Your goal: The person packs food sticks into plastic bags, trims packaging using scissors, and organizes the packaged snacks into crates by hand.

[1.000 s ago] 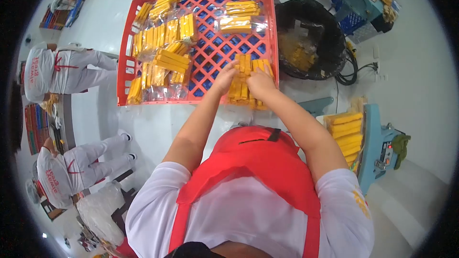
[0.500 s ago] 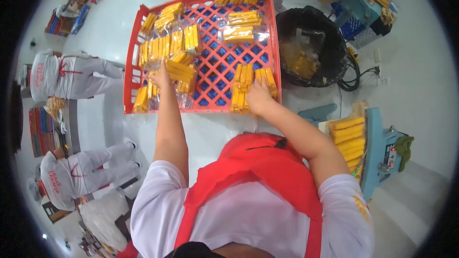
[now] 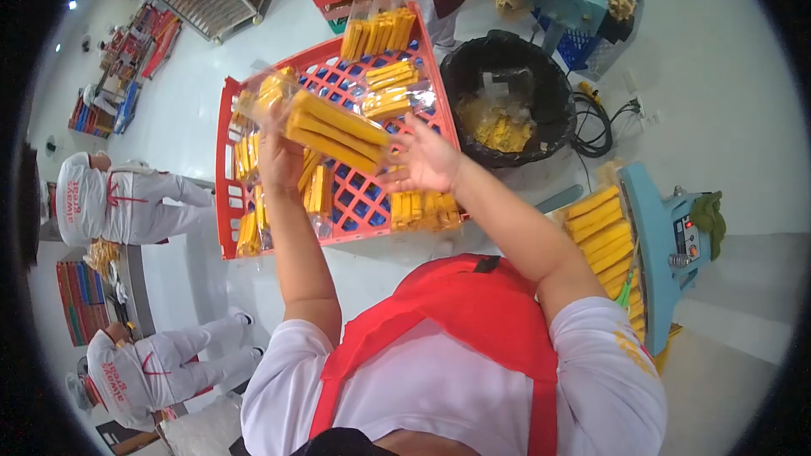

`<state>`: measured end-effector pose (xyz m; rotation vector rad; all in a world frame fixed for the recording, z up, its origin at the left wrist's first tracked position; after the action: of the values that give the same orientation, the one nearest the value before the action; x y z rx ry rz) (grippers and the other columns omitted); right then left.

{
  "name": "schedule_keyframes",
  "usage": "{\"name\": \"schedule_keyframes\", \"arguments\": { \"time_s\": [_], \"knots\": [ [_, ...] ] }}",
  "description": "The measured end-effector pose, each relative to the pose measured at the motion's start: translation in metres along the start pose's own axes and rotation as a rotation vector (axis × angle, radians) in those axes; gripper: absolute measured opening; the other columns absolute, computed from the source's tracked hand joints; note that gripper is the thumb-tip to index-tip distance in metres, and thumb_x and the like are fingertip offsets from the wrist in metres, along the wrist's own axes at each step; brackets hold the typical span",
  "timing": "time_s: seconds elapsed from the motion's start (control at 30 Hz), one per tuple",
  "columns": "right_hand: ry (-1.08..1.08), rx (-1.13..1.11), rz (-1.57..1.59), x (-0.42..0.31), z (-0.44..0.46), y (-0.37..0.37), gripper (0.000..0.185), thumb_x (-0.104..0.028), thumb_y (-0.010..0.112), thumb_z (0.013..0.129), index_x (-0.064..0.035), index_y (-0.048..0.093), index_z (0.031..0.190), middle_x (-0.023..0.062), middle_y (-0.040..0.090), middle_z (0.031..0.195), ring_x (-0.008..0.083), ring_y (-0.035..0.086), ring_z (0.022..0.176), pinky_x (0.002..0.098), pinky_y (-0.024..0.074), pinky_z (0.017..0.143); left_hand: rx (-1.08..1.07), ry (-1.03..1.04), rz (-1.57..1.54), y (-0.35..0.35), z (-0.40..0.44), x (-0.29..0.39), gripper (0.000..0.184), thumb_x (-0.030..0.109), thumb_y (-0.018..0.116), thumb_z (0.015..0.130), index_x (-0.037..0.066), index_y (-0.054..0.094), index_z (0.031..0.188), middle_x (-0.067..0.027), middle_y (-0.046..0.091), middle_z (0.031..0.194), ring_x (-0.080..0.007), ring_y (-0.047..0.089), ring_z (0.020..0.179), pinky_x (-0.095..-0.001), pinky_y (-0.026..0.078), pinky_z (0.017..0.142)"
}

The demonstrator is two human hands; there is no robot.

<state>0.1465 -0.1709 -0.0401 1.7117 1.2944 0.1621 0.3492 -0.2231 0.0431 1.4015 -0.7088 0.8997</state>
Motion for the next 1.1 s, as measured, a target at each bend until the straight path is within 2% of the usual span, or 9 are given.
{"name": "schedule_keyframes", "arguments": {
  "time_s": [0.07,0.17,0.23,0.27,0.37,0.5,0.63,0.83,1.1],
  "knots": [
    [0.008,-0.53,0.159,0.004,-0.016,0.041,0.058,-0.052,0.029,0.086,-0.0097,0.036,0.125,0.0175,0.051,0.112,0.0352,0.056,0.09,0.0423,0.0487,0.073,-0.287,0.033,-0.018,0.06,-0.013,-0.002,0.056,0.034,0.041,0.089,0.009,0.017,0.133,-0.0162,0.034,0.129,-0.0284,0.04,0.115,-0.0397,0.038,0.092],
    [-0.146,-0.492,0.124,-0.013,-0.032,0.044,0.051,-0.045,0.025,0.089,-0.01,0.036,0.125,0.0141,0.052,0.112,0.0306,0.057,0.091,0.0411,0.0499,0.071,-0.545,0.279,-0.13,0.134,-0.05,0.01,0.076,0.044,0.047,0.083,0.01,0.003,0.135,-0.0173,0.023,0.134,-0.0301,0.031,0.121,-0.0401,0.033,0.095],
    [-0.267,-0.511,0.061,-0.025,-0.041,0.038,0.047,-0.04,0.03,0.089,-0.0102,0.037,0.125,0.0097,0.051,0.115,0.0247,0.054,0.099,0.0418,0.0472,0.077,-0.475,0.419,0.396,0.159,-0.074,0.012,0.117,0.039,0.074,0.06,0.008,-0.013,0.133,-0.0152,0.023,0.133,-0.0273,0.03,0.122,-0.037,0.026,0.098],
    [-0.281,-0.505,0.063,-0.027,-0.045,0.035,0.047,-0.04,0.03,0.089,-0.0102,0.037,0.125,0.0097,0.051,0.115,0.0247,0.054,0.099,0.0418,0.0472,0.077,-0.443,0.49,0.648,0.165,-0.084,0.008,0.115,0.032,0.075,0.062,0.01,-0.013,0.133,-0.0164,0.021,0.133,-0.0283,0.028,0.122,-0.0362,0.031,0.096],
    [-0.446,-0.467,0.08,-0.042,-0.057,0.03,0.046,-0.036,0.036,0.089,-0.0091,0.037,0.125,0.0069,0.046,0.121,0.021,0.045,0.111,0.04,0.0353,0.093,-0.311,0.526,0.791,0.174,-0.102,0.006,0.12,0.013,0.077,0.058,0.011,-0.017,0.132,-0.0162,0.025,0.129,-0.0279,0.035,0.117,-0.0359,0.034,0.093],
    [-0.395,-0.465,0.154,-0.041,-0.073,0.028,0.048,-0.037,0.036,0.089,-0.0063,0.037,0.125,0.0075,0.045,0.123,0.022,0.043,0.113,0.0374,0.0329,0.096,-0.434,0.554,0.411,0.193,-0.116,0.001,0.102,0.02,0.072,0.066,0.018,-0.003,0.134,-0.012,0.036,0.12,-0.0236,0.044,0.108,-0.0356,0.039,0.09],
    [-0.41,-0.506,0.158,-0.044,-0.088,0.039,0.051,-0.041,0.032,0.089,-0.0059,0.036,0.126,0.0079,0.044,0.124,0.0231,0.043,0.113,0.0376,0.0323,0.096,-0.58,0.48,0.414,0.202,-0.115,-0.003,0.108,0.017,0.074,0.064,0.019,-0.008,0.133,-0.0113,0.033,0.123,-0.0251,0.043,0.109,-0.0365,0.038,0.091],
    [-0.401,-0.418,0.094,-0.038,-0.063,0.003,0.065,-0.058,0.022,0.084,-0.0103,0.036,0.127,0.0097,0.045,0.123,0.0251,0.047,0.108,0.0429,0.0439,0.08,-0.532,0.453,0.396,0.195,-0.111,0.011,0.121,0.012,0.078,0.054,0.014,-0.014,0.133,-0.0111,0.02,0.132,-0.0261,0.036,0.116,-0.0384,0.038,0.09],
    [-0.299,-0.314,0.123,-0.02,-0.071,0.009,0.071,-0.064,0.025,0.08,-0.0115,0.036,0.127,0.0114,0.049,0.118,0.0275,0.056,0.096,0.0431,0.0503,0.065,-0.663,0.332,0.196,0.191,-0.116,0.008,0.123,0.003,0.078,0.053,0.023,-0.014,0.133,-0.0125,0.029,0.128,-0.0259,0.04,0.113,-0.039,0.039,0.09]
  ]
}}
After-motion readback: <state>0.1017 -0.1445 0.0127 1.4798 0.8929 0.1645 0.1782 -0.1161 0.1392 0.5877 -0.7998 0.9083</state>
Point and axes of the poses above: each hand's wrist, its own z-axis towards the middle knuckle, its own y-axis out of the palm, x = y × z, the point moved 8 cm from there along z, towards the middle knuckle
